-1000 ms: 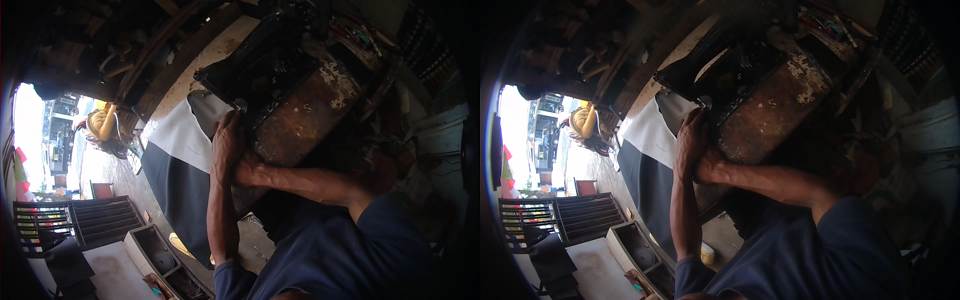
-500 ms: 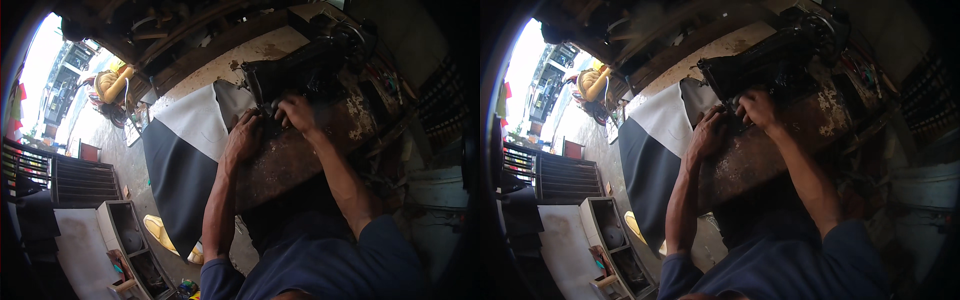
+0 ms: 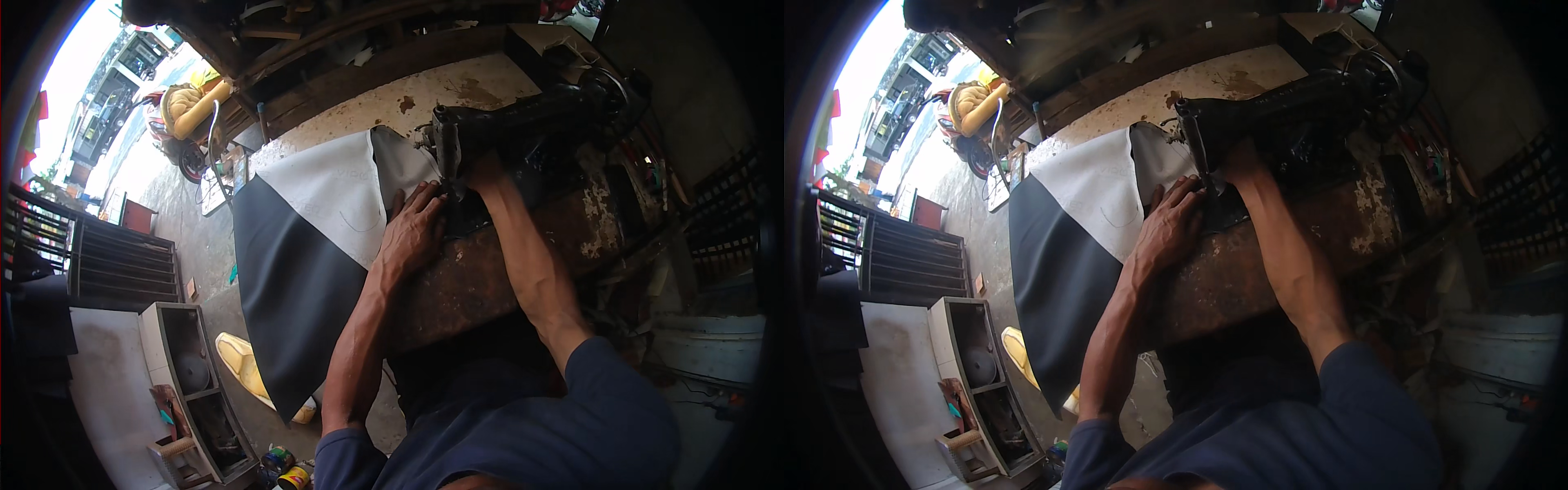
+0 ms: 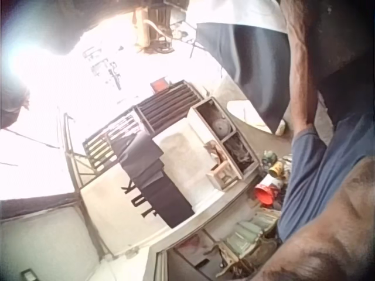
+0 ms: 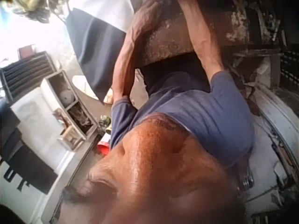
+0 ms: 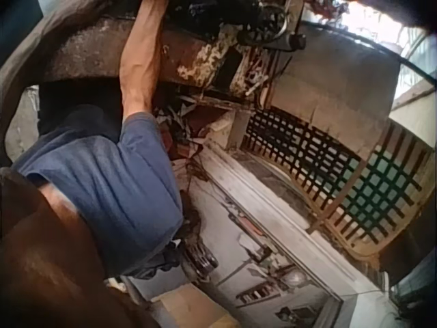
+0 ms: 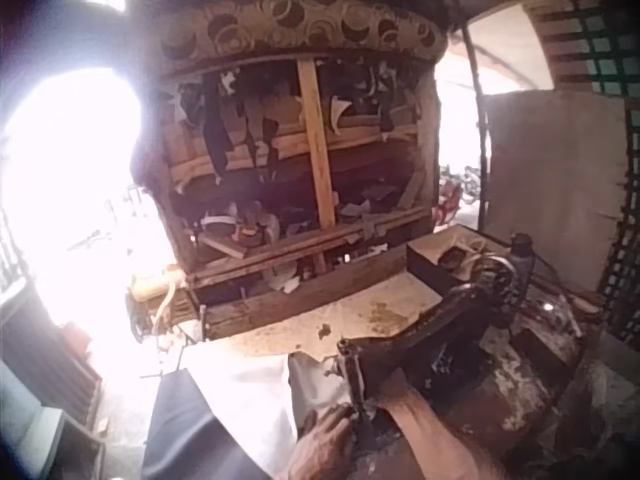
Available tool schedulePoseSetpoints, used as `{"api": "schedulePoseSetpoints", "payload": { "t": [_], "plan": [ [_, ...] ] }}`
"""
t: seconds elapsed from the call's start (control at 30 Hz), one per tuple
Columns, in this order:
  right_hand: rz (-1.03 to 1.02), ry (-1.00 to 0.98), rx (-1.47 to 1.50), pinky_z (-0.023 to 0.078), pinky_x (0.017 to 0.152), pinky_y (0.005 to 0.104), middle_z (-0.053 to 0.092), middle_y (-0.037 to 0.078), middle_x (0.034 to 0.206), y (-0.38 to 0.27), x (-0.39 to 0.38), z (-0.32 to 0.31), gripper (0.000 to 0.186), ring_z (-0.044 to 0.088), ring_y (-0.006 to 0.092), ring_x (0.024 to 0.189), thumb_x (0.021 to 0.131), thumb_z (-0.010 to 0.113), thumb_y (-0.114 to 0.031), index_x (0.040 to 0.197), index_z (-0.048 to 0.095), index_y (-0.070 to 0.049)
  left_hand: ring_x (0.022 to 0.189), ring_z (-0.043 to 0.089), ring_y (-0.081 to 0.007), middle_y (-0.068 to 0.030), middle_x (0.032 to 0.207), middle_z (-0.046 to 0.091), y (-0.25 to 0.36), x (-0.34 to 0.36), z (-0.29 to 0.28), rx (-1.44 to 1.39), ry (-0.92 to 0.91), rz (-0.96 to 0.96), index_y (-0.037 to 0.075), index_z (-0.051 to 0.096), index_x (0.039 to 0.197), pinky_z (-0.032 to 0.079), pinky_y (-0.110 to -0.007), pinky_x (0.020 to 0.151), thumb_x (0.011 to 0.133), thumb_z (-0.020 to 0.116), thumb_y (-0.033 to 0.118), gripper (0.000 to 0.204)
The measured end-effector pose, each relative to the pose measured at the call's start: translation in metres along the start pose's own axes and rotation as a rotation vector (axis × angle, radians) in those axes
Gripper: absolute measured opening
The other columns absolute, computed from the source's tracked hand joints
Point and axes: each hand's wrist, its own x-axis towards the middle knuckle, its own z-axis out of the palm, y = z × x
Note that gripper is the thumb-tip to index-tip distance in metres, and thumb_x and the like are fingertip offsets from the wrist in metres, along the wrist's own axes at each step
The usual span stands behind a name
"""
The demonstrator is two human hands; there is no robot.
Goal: The person cuts a piece of white fabric using scissors, then places black material under a sewing machine and begins stitching the white fabric onto the black material.
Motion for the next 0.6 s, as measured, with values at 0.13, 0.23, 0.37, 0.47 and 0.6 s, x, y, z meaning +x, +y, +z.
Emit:
{"api": "schedulePoseSetpoints", "payload": {
  "t": [0.13,0.23,0.37,0.47,0.6],
  "plan": [
    [0.0,0.085,0.027,0.045,0.114,0.0444,0.062,0.019,0.14,-0.013,0.022,-0.004,0.049,0.058,0.0329,0.132,0.091,0.063,-0.02,0.138,0.06,-0.008,0.15,0.04,-0.0338,-0.0135,0.156,0.05,0.0,-0.004,-0.002,0.023,0.006,-0.011,0.007,0.062,0.136,0.024,-0.059,0.126,0.097,0.06,0.012,0.04],
    [0.002,0.047,-0.002,0.045,0.113,0.0437,0.062,0.019,0.14,-0.008,0.025,-0.006,0.046,0.059,0.0307,0.131,0.094,0.06,-0.019,0.138,0.059,-0.005,0.15,0.04,-0.0339,-0.0137,0.156,0.05,0.005,-0.001,-0.003,0.037,0.016,-0.019,0.007,0.061,0.136,0.025,-0.058,0.126,0.097,0.06,0.012,0.04],
    [0.187,0.177,0.62,0.043,0.115,0.0465,0.064,0.02,0.131,0.02,0.001,-0.001,0.044,0.061,0.0369,0.124,0.095,0.062,-0.021,0.134,0.059,-0.004,0.15,0.041,-0.0349,-0.0145,0.155,0.05,0.019,0.022,0.004,0.006,-0.002,0.029,0.007,0.06,0.136,0.027,-0.055,0.125,0.096,0.059,0.013,0.04],
    [0.621,0.2,1.008,0.044,0.115,0.0438,0.063,0.024,0.135,-0.028,-0.001,-0.007,0.046,0.059,0.0367,0.129,0.096,0.063,-0.026,0.134,0.06,0.0,0.149,0.041,-0.0343,-0.0147,0.155,0.05,0.0,0.013,0.002,0.032,0.005,-0.037,0.008,0.059,0.133,0.029,-0.055,0.124,0.097,0.059,0.016,0.037],
    [0.829,-0.33,0.377,0.054,0.097,0.0422,0.074,0.026,0.112,-0.06,0.016,-0.112,0.03,0.072,0.0329,0.113,0.099,0.063,-0.025,0.113,0.076,-0.001,0.153,0.036,-0.0339,-0.0156,0.159,0.046,-0.004,0.004,-0.018,0.093,-0.051,-0.125,0.01,0.047,0.149,0.021,-0.051,0.128,0.1,0.054,0.017,0.05]
  ]
}}
